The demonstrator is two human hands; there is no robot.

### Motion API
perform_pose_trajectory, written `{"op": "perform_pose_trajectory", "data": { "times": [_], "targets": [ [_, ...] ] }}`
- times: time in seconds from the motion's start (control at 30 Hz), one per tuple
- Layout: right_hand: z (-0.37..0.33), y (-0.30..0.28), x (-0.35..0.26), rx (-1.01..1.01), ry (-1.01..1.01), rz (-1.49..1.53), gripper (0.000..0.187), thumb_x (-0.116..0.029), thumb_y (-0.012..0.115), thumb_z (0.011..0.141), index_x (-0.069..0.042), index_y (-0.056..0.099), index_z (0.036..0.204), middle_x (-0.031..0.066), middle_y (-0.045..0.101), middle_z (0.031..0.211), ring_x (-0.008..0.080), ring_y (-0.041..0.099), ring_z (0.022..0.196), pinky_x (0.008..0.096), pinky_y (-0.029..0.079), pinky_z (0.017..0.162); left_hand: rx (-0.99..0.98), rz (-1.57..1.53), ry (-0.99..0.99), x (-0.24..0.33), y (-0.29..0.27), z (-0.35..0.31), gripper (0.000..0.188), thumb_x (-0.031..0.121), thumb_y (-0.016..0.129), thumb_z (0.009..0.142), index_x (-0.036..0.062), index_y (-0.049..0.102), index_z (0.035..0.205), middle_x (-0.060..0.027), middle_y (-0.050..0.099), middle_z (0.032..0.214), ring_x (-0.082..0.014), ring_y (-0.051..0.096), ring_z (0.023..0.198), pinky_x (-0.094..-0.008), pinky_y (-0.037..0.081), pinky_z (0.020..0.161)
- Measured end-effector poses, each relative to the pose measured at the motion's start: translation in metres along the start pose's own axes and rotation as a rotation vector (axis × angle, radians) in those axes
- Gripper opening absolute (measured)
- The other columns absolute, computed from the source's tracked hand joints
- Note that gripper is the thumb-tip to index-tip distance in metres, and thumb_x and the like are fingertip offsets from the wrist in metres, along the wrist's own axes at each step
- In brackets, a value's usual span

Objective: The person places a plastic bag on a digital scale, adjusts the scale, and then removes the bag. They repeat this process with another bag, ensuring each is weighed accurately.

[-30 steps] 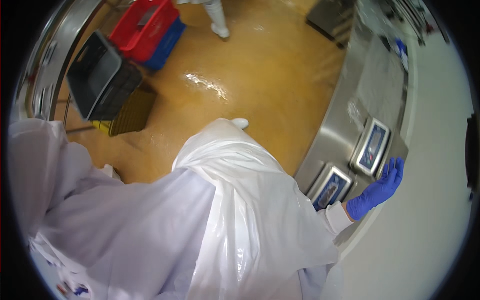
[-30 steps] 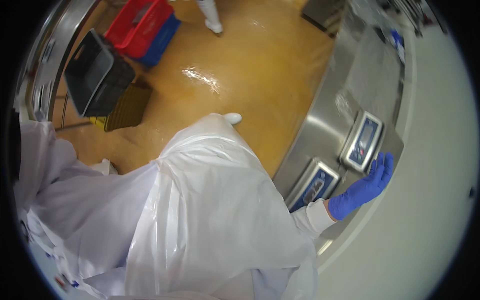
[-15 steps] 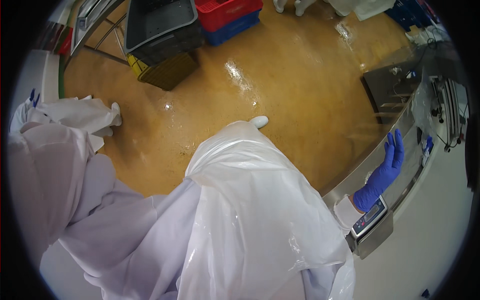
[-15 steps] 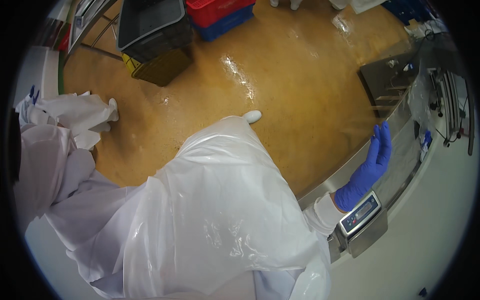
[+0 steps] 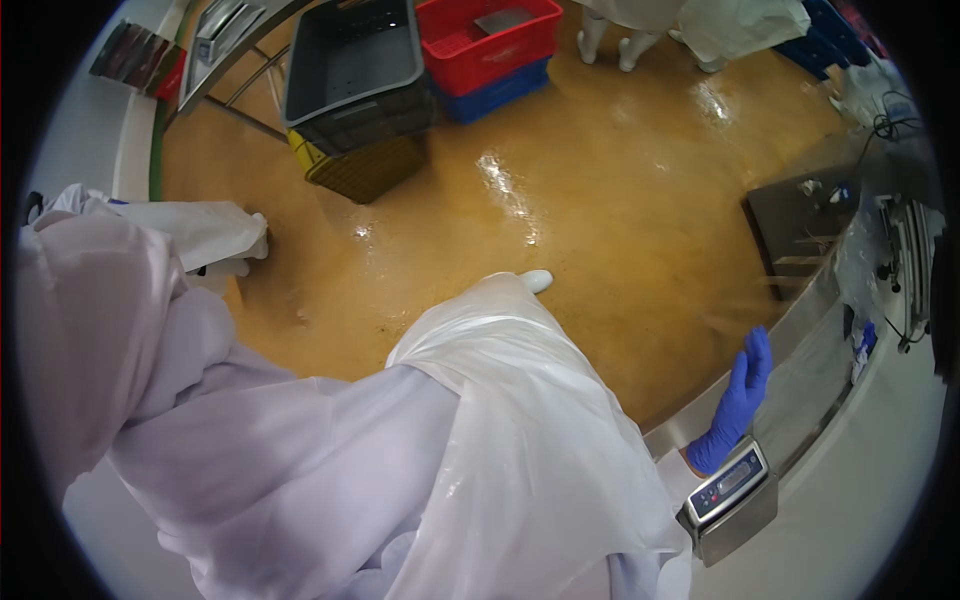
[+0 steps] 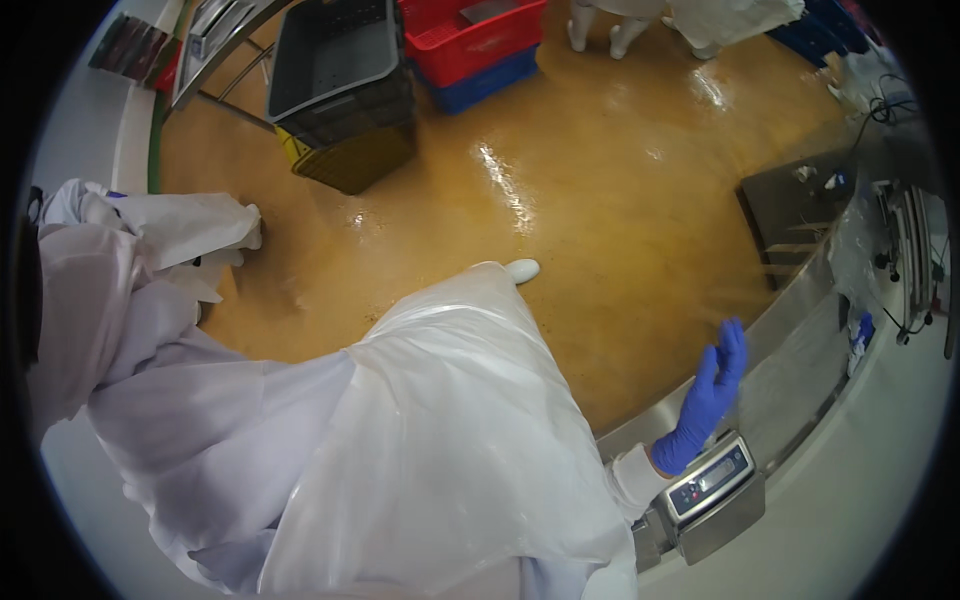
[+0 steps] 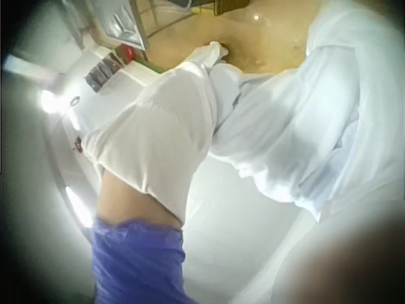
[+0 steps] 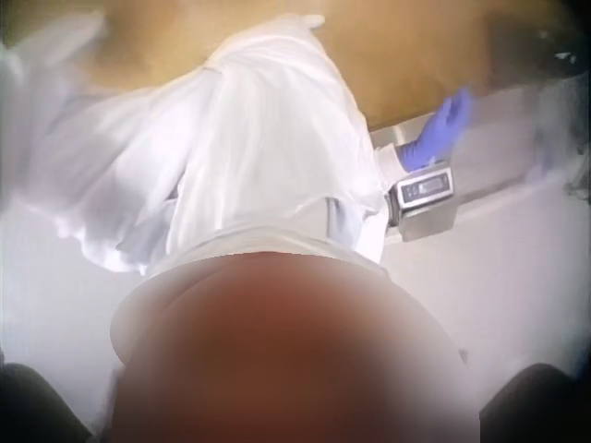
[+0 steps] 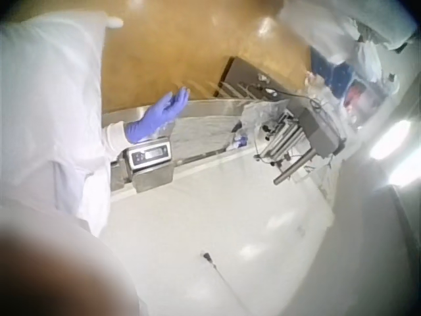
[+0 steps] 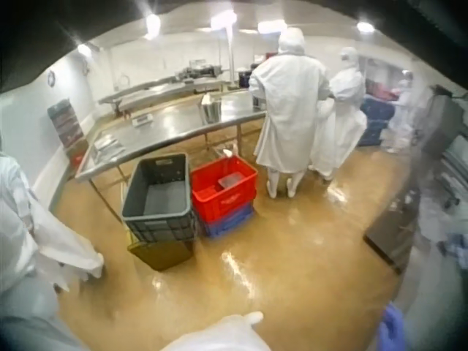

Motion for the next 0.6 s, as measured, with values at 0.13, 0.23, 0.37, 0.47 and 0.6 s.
{"op": "perform_pose_trajectory", "data": {
  "times": [0.13, 0.23, 0.37, 0.47, 0.6],
  "targets": [
    [0.022, 0.015, 0.0, -0.08, -0.009, 0.028, 0.034, -0.001, 0.049, 0.088, -0.003, 0.053, 0.121, 0.012, 0.047, 0.133, 0.0219, 0.043, 0.123, 0.0316, 0.034, 0.1, 0.005, 0.001, 0.042, -0.013, -0.005, 0.012, 0.033, 0.023, 0.047, 0.094, 0.0012, 0.055, 0.118, -0.0095, 0.057, 0.118, -0.017, 0.055, 0.105, -0.0284, 0.042, 0.091],
    [0.04, 0.04, -0.016, -0.209, -0.063, -0.002, 0.035, -0.001, 0.051, 0.086, -0.004, 0.054, 0.121, 0.0133, 0.048, 0.131, 0.0233, 0.044, 0.123, 0.0337, 0.033, 0.101, 0.007, 0.009, 0.053, -0.028, -0.013, 0.019, 0.034, 0.023, 0.047, 0.094, 0.0011, 0.055, 0.119, -0.0096, 0.057, 0.118, -0.017, 0.055, 0.105, -0.0283, 0.042, 0.091],
    [0.059, 0.068, -0.039, -0.335, -0.144, -0.084, 0.036, -0.001, 0.054, 0.084, -0.004, 0.055, 0.12, 0.0151, 0.049, 0.128, 0.0254, 0.045, 0.122, 0.0356, 0.033, 0.102, -0.041, 0.008, 0.094, -0.045, -0.02, 0.028, 0.034, 0.023, 0.046, 0.095, 0.001, 0.054, 0.119, -0.0097, 0.057, 0.119, -0.0169, 0.055, 0.106, -0.0281, 0.041, 0.091],
    [0.069, 0.076, -0.047, -0.379, -0.176, -0.095, 0.036, -0.002, 0.057, 0.083, -0.004, 0.056, 0.119, 0.0158, 0.05, 0.127, 0.0271, 0.046, 0.121, 0.0357, 0.035, 0.101, -0.047, -0.02, 0.13, -0.062, -0.03, 0.034, 0.034, 0.023, 0.046, 0.095, 0.001, 0.054, 0.12, -0.0098, 0.057, 0.119, -0.0168, 0.055, 0.106, -0.028, 0.041, 0.091],
    [0.079, 0.072, -0.043, -0.35, -0.156, -0.17, 0.036, -0.006, 0.059, 0.082, -0.007, 0.056, 0.119, 0.0162, 0.051, 0.126, 0.0295, 0.049, 0.117, 0.0367, 0.038, 0.099, -0.078, -0.09, 0.191, -0.096, -0.046, 0.046, 0.035, 0.023, 0.045, 0.095, 0.0009, 0.054, 0.12, -0.01, 0.056, 0.12, -0.0167, 0.055, 0.106, -0.0279, 0.041, 0.092]
  ]
}}
Point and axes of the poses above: each hand's wrist, its own z-axis towards the middle knuckle, its own y-axis out of the palm, x = y × z, the point moved 8 cm from there along z, towards the middle knuckle
